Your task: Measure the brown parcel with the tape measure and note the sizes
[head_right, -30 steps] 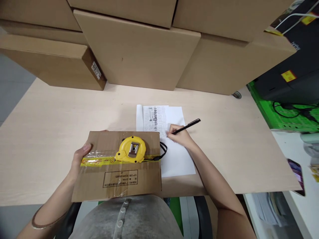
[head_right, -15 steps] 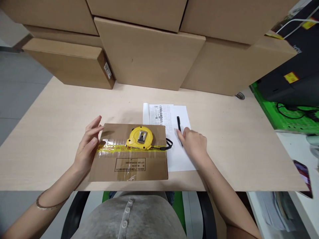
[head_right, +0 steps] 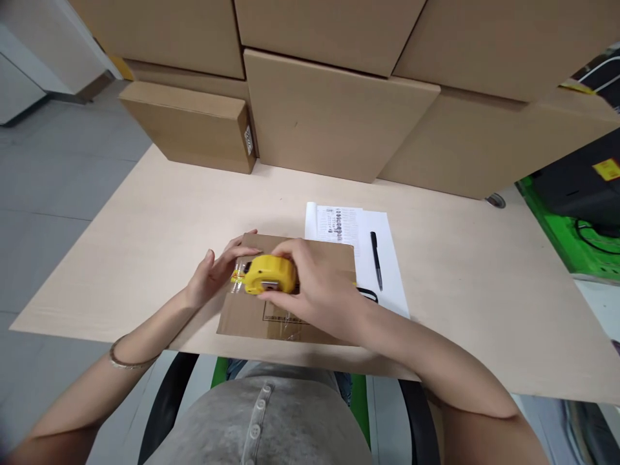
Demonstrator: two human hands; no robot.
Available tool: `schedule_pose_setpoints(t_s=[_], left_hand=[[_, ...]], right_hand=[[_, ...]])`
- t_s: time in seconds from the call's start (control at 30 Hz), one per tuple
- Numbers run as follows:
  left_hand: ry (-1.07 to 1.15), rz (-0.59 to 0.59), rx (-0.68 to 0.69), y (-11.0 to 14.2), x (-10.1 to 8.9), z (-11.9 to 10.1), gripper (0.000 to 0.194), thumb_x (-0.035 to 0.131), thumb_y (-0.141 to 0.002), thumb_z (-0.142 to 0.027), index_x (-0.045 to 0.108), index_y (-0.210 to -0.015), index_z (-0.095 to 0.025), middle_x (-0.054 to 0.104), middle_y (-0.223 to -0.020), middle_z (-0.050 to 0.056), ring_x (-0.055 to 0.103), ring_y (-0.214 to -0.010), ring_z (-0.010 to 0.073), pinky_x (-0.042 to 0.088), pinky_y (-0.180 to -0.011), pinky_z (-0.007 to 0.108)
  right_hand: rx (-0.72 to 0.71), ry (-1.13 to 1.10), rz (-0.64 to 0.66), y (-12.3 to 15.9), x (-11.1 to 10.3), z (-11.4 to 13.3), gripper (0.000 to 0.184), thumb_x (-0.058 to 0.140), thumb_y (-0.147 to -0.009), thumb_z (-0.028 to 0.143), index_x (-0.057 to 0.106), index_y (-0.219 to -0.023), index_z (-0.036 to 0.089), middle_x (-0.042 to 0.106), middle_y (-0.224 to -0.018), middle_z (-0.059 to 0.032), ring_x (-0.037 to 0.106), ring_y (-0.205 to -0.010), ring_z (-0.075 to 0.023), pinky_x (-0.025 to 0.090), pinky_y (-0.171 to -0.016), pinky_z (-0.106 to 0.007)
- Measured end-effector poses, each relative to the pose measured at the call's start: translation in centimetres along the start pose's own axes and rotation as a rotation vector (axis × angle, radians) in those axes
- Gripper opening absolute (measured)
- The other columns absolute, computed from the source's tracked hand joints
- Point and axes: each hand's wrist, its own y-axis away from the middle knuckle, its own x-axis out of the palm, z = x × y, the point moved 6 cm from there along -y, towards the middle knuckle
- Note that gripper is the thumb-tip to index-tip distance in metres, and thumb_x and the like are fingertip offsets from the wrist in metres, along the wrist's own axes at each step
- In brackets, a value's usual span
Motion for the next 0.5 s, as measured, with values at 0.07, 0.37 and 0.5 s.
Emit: schedule_pose_setpoints(t_s=[0.07,0.37,0.5], left_hand=[[0.063,-0.019,-0.036,0.1,-0.1,0.3,0.068,0.030,-0.103,-0.073,0.076,-0.131,-0.031,0.050,-0.168,0.004,0.035,-0.161,0.0337,0.026,-0.133,0.053],[-0.199,0.077,0.023,-0.1,-0.8,-0.3,0.047,0.068,-0.091,-0.063,0.076,-0.128,-0.036,0.061,-0.148,0.010,0.033,-0.160,0.0393,0.021,-0.134,0.059],[-0.194,0.128,0.057,-0.4,-1.1,0.1,0.042,0.066,-0.094,-0.059,0.074,-0.131,-0.040,0.053,-0.154,0.007,0.025,-0.161,0.0423,0.015,-0.133,0.067]], right_hand=[[-0.080,-0.011,0.031,-1.2,1.1,1.7,0.047,0.073,-0.097,0.046,0.051,-0.136,0.032,0.074,-0.124,-0.0074,0.077,-0.105,-0.0271,0.067,-0.084,-0.042],[-0.163,0.115,0.042,-1.0,0.8,1.6,0.041,0.070,-0.100,0.036,0.062,-0.140,0.032,0.076,-0.122,-0.0066,0.076,-0.107,-0.0271,0.065,-0.091,-0.043],[-0.002,0.134,-0.041,3.7,-4.9,-2.7,0.041,0.080,-0.092,0.042,0.070,-0.131,0.032,0.078,-0.126,-0.0067,0.076,-0.106,-0.0291,0.065,-0.089,-0.044]])
